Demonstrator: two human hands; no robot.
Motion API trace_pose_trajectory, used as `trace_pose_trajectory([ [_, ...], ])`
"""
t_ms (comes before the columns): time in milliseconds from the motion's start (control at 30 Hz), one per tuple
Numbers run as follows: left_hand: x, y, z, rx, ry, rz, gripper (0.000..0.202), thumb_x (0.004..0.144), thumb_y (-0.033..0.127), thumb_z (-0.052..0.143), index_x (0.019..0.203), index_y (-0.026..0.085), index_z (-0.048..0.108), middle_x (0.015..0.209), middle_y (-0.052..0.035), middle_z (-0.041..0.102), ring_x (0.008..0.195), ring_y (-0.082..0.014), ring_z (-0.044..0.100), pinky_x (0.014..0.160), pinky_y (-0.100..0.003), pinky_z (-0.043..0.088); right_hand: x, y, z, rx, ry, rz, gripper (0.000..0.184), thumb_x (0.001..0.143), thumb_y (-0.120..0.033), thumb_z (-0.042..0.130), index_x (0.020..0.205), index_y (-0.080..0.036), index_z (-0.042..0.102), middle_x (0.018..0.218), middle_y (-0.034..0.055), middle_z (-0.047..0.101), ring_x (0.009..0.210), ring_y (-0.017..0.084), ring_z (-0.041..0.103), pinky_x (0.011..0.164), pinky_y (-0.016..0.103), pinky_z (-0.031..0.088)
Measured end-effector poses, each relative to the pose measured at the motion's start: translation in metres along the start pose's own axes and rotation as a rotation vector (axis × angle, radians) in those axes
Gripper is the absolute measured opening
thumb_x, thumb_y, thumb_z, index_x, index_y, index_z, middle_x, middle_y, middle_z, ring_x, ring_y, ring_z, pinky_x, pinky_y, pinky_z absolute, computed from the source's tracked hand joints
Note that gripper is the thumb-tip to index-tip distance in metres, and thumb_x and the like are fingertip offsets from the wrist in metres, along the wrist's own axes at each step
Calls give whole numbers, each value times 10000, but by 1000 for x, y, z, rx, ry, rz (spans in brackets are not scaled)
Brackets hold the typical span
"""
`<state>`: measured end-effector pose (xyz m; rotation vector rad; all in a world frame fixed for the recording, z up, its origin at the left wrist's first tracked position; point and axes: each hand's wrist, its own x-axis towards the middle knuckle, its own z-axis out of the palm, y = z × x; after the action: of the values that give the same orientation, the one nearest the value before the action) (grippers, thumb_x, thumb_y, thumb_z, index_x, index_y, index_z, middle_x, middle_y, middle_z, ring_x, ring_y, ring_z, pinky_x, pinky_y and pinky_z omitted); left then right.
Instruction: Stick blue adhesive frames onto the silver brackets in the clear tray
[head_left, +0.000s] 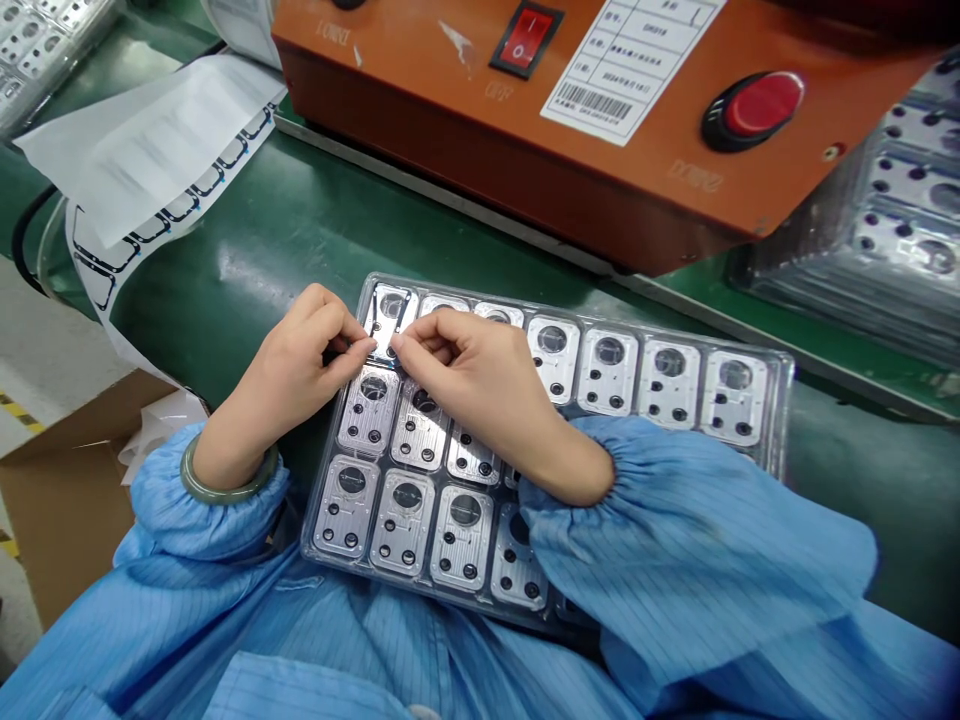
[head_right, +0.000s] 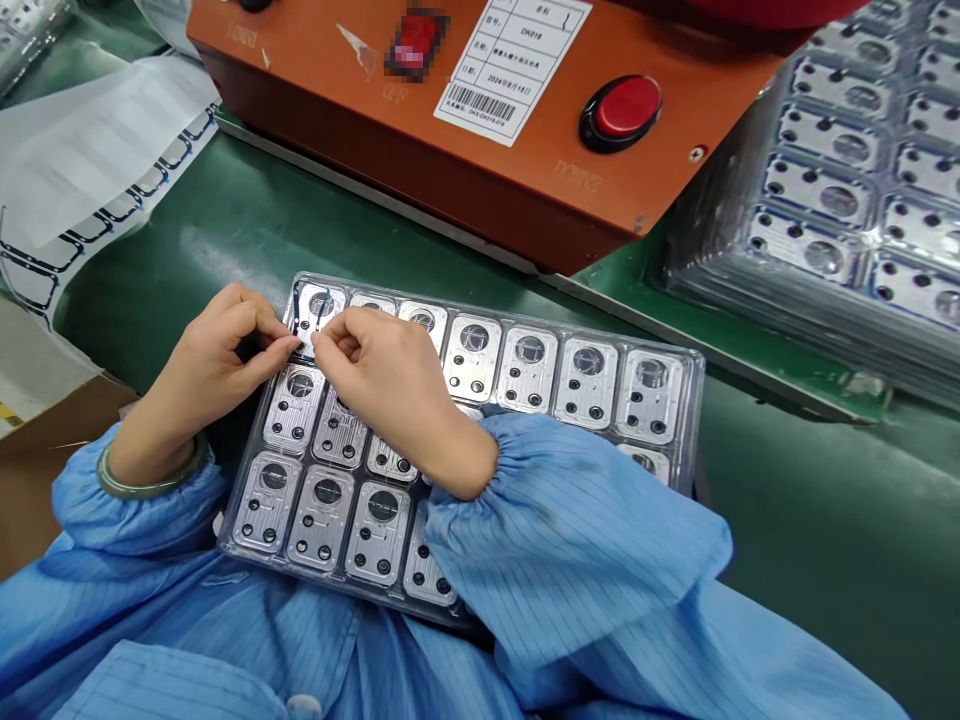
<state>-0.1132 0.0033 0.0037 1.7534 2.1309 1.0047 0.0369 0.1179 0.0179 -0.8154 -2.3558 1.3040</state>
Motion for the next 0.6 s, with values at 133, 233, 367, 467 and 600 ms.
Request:
trace_pose_trajectory([
  [133, 1, 1, -2, 12, -26, -14, 91, 829, 157, 606, 770, 196, 549, 798, -1, 511, 731, -125, 520, 652, -258, 466, -2, 0, -2, -72, 4, -57, 166, 840, -200, 573, 687, -166, 627, 638, -5, 623, 597, 112, 531, 594, 251, 362],
  [233, 0, 1, -2, 19, -36, -22, 91, 830, 167, 608, 770, 198, 548, 797, -2, 513, 742, -130, 523, 662, -260, 473, -2, 2, -4, -116, -3, -71, 154, 845, -211, 576, 710, -173, 638, 654, -3, 628, 612, 118, 533, 598, 255, 355],
  [367, 0, 0, -1, 11, -39, -23, 93, 829, 169, 610, 770, 198, 544, 799, -1, 511, 741, -129, 523, 666, -257, 478, 0, 3, -6, -133, -39, -61, 115, 842, -209, 588, 744, -173, 638, 669, -1, 624, 624, 122, 531, 600, 256, 350],
  [467, 0, -1, -1, 4, -40, -15, 93, 825, 166, 614, 772, 193, 542, 799, 1, 507, 730, -122, 518, 655, -246, 473, 1, 4, -6, -138, -53, -46, 102, 834, -196, 594, 742, -169, 630, 679, 0, 622, 623, 120, 526, 597, 254, 347],
  [600, 0, -1, -1, 3, -56, -13, 87, 827, 159, 606, 781, 186, 538, 804, 3, 503, 734, -117, 520, 646, -238, 473, 0, 6, -5, -147, -39, -49, 95, 831, -177, 580, 750, -169, 628, 681, -7, 615, 620, 116, 519, 594, 251, 343],
])
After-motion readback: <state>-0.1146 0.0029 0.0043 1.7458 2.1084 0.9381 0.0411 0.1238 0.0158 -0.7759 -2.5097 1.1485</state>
